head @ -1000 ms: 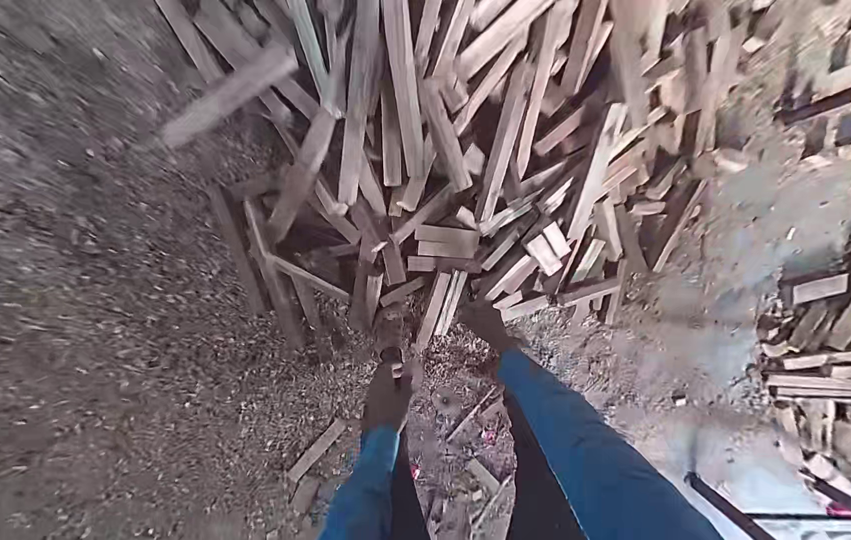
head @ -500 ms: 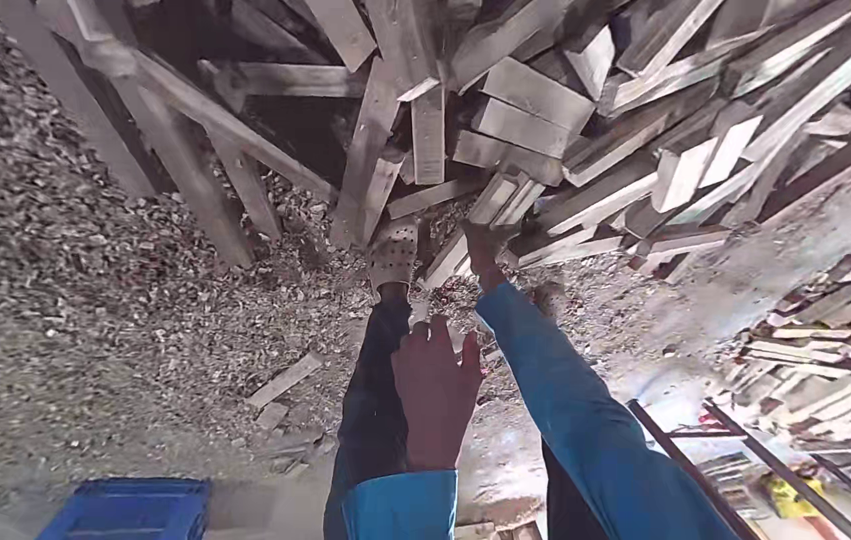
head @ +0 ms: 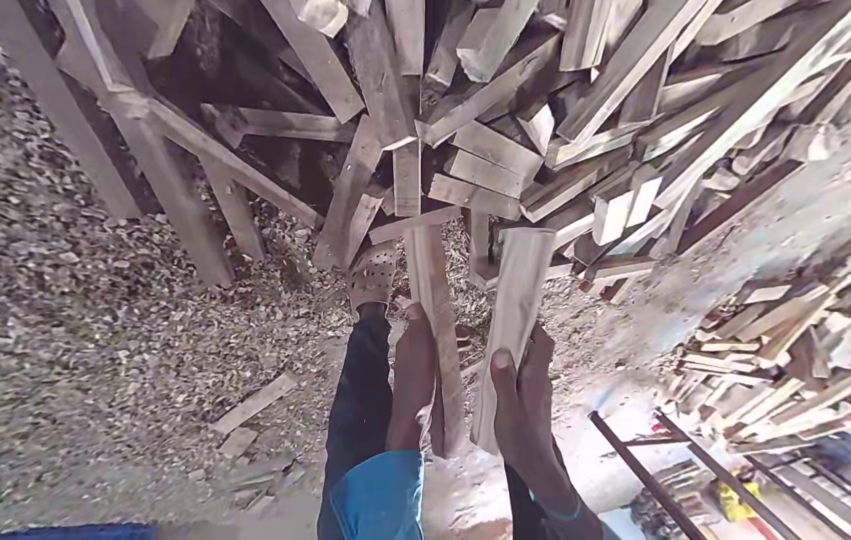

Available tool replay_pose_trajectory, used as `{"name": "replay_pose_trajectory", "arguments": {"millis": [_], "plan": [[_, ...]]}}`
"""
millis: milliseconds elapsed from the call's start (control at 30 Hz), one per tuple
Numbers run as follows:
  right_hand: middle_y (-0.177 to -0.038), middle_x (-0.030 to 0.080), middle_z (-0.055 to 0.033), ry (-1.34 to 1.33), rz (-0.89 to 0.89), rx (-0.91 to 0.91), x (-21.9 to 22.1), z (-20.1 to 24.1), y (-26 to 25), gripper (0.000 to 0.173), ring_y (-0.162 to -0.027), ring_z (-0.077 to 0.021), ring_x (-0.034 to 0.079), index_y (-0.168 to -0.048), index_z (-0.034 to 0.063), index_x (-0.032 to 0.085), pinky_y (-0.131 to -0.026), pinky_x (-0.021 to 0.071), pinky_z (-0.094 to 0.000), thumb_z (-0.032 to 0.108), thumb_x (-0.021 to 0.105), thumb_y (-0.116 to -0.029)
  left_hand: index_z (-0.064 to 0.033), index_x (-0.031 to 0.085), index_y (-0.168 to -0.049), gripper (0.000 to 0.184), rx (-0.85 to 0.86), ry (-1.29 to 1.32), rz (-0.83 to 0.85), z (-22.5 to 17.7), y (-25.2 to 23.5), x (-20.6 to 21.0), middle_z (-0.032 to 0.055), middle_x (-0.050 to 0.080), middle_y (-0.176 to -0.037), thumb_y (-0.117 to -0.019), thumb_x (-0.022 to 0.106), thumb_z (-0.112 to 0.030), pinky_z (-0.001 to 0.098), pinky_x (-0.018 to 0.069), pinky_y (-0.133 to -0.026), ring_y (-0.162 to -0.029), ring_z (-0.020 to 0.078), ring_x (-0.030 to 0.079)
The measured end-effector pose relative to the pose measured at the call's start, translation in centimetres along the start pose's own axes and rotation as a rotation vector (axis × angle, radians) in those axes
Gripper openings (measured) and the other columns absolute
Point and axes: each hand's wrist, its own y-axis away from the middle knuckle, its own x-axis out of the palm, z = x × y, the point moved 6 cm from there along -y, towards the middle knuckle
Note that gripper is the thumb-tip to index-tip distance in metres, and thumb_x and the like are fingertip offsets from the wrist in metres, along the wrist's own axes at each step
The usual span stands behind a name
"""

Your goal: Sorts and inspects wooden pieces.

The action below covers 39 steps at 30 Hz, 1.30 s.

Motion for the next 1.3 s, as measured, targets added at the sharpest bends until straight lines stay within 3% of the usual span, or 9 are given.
{"name": "replay_pose_trajectory", "arguments": {"millis": [100, 300, 367, 467, 533, 600, 900, 1067, 1300], "plan": [[-0.123, 0.061, -0.0248, 0.108, 0.040, -0.045, 0.0, 1.3, 2.2, 0.082, -0.110, -0.0209, 0.063, -0.144, -0.0146, 0.041, -0.094, 0.0545, -0.0373, 0.057, 0.041, -0.1036, -0.0037, 0.058, -0.135, 0.066, -0.073, 0.081, 0.084, 0.2, 0.3, 0.5, 0.0084, 0.070, -0.116, -0.1117, 0.012, -0.046, 0.0343, 0.0569, -0.095, -0.107, 0.0126, 0.068], [-0.095, 0.075, -0.0034, -0.159, 0.119, -0.002, 0.1, -2.3, -3.1, 0.053, -0.083, -0.0085, 0.069, -0.106, 0.0030, 0.071, -0.072, 0.0561, -0.0310, 0.044, 0.037, -0.1090, -0.0073, 0.063, -0.115, 0.051, -0.060, 0.412, 0.029, -0.9, 1.1, 0.7, 0.0019, 0.074, -0.090, -0.1127, 0.016, -0.027, 0.0257, 0.0627, -0.073, -0.082, 0.0072, 0.073], [-0.099, 0.072, -0.0061, -0.296, 0.143, 0.182, 1.7, -5.3, -9.4, 0.047, -0.086, -0.0133, 0.070, -0.116, 0.0022, 0.066, -0.078, 0.0599, -0.0351, 0.042, 0.043, -0.1087, -0.0090, 0.061, -0.108, 0.047, -0.002, 0.383, -0.058, -0.9, 1.3, 0.7, -0.0018, 0.073, -0.085, -0.1111, 0.017, -0.022, 0.0236, 0.0623, -0.073, -0.081, 0.0039, 0.072], [-0.136, 0.059, -0.0247, -0.573, 0.140, 0.600, 6.1, -8.6, -21.0, 0.076, -0.112, -0.0373, 0.066, -0.150, 0.0066, 0.040, -0.087, 0.0588, -0.0541, 0.064, 0.047, -0.1008, -0.0051, 0.054, -0.118, 0.038, -0.017, 0.268, -0.212, -1.2, 1.3, 0.7, 0.0000, 0.069, -0.090, -0.1113, 0.019, -0.020, 0.0252, 0.0615, -0.075, -0.084, 0.0051, 0.070], [-0.156, 0.041, -0.0219, -0.656, 0.138, 0.599, 9.1, -9.8, -27.7, 0.078, -0.131, -0.0411, 0.054, -0.163, 0.0218, 0.019, -0.094, 0.0526, -0.0646, 0.067, 0.035, -0.1019, -0.0041, 0.050, -0.123, 0.034, -0.010, 0.241, -0.257, -0.9, 1.3, 0.4, -0.0002, 0.067, -0.094, -0.1097, 0.021, -0.017, 0.0248, 0.0606, -0.077, -0.087, 0.0044, 0.069], [-0.159, 0.040, -0.0184, -0.666, 0.041, 0.508, 11.8, -9.8, -32.3, 0.075, -0.140, -0.0342, 0.048, -0.163, 0.0184, 0.023, -0.104, 0.0477, -0.0610, 0.066, 0.023, -0.1049, -0.0057, 0.048, -0.124, 0.032, 0.014, 0.244, -0.263, -0.5, 1.3, -0.1, -0.0025, 0.066, -0.096, -0.1080, 0.023, -0.018, 0.0236, 0.0601, -0.079, -0.089, 0.0024, 0.068], [-0.164, 0.034, -0.0156, -0.888, -0.006, 0.387, 16.7, -6.0, -32.8, 0.061, -0.150, -0.0256, 0.035, -0.160, 0.0083, 0.030, -0.121, 0.0340, -0.0477, 0.045, 0.028, -0.1120, -0.0076, 0.066, -0.104, 0.044, 0.069, 0.209, -0.181, -0.8, 0.3, 2.0, -0.0016, 0.072, -0.084, -0.1101, 0.023, -0.018, 0.0255, 0.0625, -0.075, -0.082, 0.0054, 0.072], [-0.146, 0.052, -0.0235, -0.845, -0.060, 0.473, 16.7, -8.8, -32.5, 0.060, -0.130, -0.0309, 0.054, -0.152, 0.0003, 0.041, -0.106, 0.0471, -0.0495, 0.044, 0.032, -0.1118, -0.0085, 0.060, -0.106, 0.041, 0.017, 0.195, -0.198, -0.3, 0.8, 3.2, -0.0034, 0.071, -0.083, -0.1091, 0.020, -0.017, 0.0230, 0.0618, -0.073, -0.080, 0.0029, 0.071], [-0.159, 0.041, -0.0161, -0.908, 0.005, 0.564, 14.8, -7.3, -31.6, 0.062, -0.144, -0.0306, 0.041, -0.158, 0.0127, 0.036, -0.110, 0.0402, -0.0590, 0.051, 0.033, -0.1093, -0.0066, 0.057, -0.110, 0.045, -0.027, 0.198, -0.246, 0.6, 0.7, 3.7, 0.0001, 0.069, -0.085, -0.1101, 0.015, -0.023, 0.0259, 0.0618, -0.073, -0.081, 0.0061, 0.071]]}}
